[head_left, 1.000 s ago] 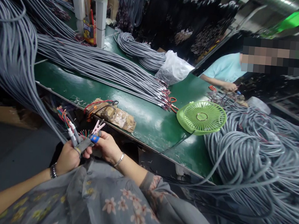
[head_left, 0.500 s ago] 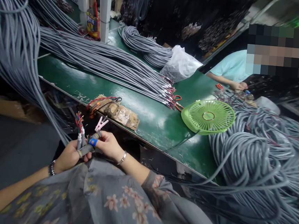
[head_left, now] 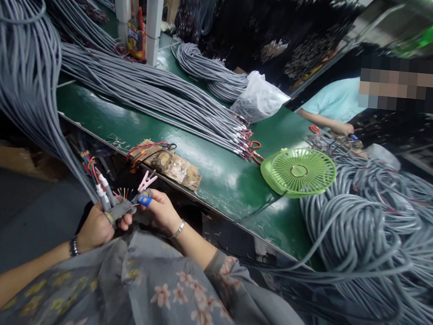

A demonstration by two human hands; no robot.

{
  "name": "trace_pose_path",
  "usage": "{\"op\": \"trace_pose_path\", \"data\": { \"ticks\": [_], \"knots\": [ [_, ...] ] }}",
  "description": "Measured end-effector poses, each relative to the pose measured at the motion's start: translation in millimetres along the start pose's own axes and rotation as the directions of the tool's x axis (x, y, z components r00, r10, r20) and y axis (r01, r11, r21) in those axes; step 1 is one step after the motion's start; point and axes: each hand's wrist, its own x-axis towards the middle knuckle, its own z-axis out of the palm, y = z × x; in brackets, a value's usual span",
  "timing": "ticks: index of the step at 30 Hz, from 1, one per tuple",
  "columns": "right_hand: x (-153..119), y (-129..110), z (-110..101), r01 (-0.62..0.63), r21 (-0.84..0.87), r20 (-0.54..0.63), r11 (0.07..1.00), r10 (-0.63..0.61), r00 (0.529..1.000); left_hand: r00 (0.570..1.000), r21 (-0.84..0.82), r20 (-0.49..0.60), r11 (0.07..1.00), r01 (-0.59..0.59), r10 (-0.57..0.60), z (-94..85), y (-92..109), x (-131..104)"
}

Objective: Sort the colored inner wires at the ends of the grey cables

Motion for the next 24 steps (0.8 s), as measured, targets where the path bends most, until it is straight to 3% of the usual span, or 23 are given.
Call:
{"op": "trace_pose_path", "data": {
  "ticks": [3, 6, 14, 24],
  "knots": [
    [11, -1, -8, -0.100, 0.135, -0.072, 0.986, 0.110, 0.991, 1.000, -0.021, 0.015, 1.000, 0.024, -0.023, 4.7, 6, -2],
    [22, -7, -8, -0.172, 0.177, -0.060, 0.969, 0.185, 0.981, 0.998, -0.022, 0.019, 0.998, 0.059, -0.058, 9.9, 9, -2],
    [29, -15, 6, -0.113, 0.225, -0.040, 0.968, 0.125, 0.991, 0.999, 0.005, 0.013, 0.999, 0.041, -0.041, 17.2, 12, 2],
    [30, -15, 14, -0.069, 0.327, -0.163, 0.942, 0.128, 0.978, 0.996, 0.061, 0.016, 0.995, 0.082, -0.083, 18.8, 13, 5]
  ]
}}
